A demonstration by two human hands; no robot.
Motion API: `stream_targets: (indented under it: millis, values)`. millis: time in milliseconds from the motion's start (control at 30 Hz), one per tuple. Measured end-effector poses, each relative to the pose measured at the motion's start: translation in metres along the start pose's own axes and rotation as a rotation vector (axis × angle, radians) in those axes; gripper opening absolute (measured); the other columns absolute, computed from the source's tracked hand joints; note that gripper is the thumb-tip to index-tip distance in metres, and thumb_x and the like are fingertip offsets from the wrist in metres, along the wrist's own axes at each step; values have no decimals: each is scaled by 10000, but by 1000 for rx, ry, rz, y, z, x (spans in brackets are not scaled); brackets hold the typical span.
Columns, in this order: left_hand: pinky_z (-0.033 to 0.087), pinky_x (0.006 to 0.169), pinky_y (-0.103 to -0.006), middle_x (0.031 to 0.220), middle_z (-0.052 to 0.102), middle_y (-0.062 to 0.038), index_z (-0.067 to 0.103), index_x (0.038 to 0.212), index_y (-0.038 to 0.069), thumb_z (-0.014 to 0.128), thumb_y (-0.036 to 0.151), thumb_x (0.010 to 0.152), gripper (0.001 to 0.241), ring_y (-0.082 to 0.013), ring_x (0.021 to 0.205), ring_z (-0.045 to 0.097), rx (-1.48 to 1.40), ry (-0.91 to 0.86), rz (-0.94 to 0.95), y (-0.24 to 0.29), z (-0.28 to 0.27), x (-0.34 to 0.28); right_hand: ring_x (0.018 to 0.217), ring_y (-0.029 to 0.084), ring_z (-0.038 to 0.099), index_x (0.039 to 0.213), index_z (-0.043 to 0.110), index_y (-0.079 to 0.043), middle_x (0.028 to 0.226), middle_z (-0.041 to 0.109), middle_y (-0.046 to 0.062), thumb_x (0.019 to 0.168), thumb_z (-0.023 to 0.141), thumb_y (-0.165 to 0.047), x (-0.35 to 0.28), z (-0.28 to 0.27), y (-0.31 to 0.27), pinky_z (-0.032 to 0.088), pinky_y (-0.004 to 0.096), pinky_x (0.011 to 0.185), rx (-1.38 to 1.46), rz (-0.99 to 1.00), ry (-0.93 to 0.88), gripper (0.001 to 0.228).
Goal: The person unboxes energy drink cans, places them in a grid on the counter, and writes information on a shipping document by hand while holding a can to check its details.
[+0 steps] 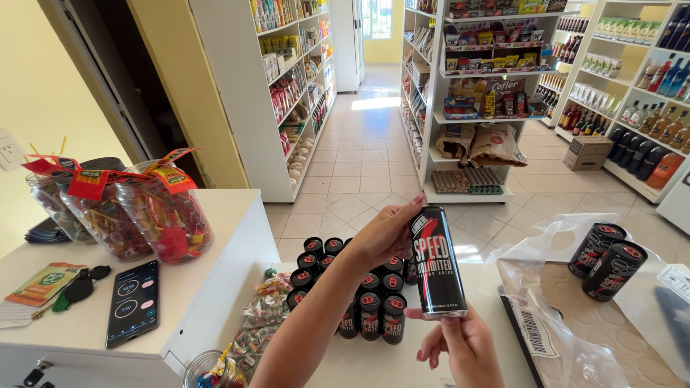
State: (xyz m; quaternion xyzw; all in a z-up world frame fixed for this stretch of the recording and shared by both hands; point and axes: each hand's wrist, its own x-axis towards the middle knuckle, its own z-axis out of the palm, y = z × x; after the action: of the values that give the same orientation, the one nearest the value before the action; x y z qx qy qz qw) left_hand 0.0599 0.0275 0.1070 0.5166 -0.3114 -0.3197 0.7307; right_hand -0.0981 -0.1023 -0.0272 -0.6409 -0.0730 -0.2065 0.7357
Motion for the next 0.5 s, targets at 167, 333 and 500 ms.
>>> stream_targets:
  millis: [167, 333, 500]
  values:
    - [361, 415, -152, 549, 481, 53, 567, 804, 109, 652, 469, 970, 406, -40, 457, 423, -129, -104, 66, -13, -12, 10, 418, 289, 695, 959, 666, 161, 945, 881, 324, 1004, 470, -161, 8, 7, -3, 511, 312, 344, 3, 94, -53, 380]
    - [255, 396, -174, 524, 372, 70, 475, 736, 160, 618, 437, 997, 407, -46, 436, 334, -164, -138, 118, -6, -2, 9, 328, 271, 661, 799, 631, 54, 528, 735, 232, 1007, 513, -290, 15, -1, 24, 436, 309, 280, -30, -5, -74, 419]
    - [278, 409, -185, 582, 465, 65, 688, 1244, 75, 614, 462, 1013, 457, -44, 467, 377, -70, -132, 149, -3, -1, 11, 319, 246, 628, 666, 627, 48, 480, 686, 188, 1015, 496, -326, 22, -3, 26, 406, 292, 293, -90, 9, -64, 528]
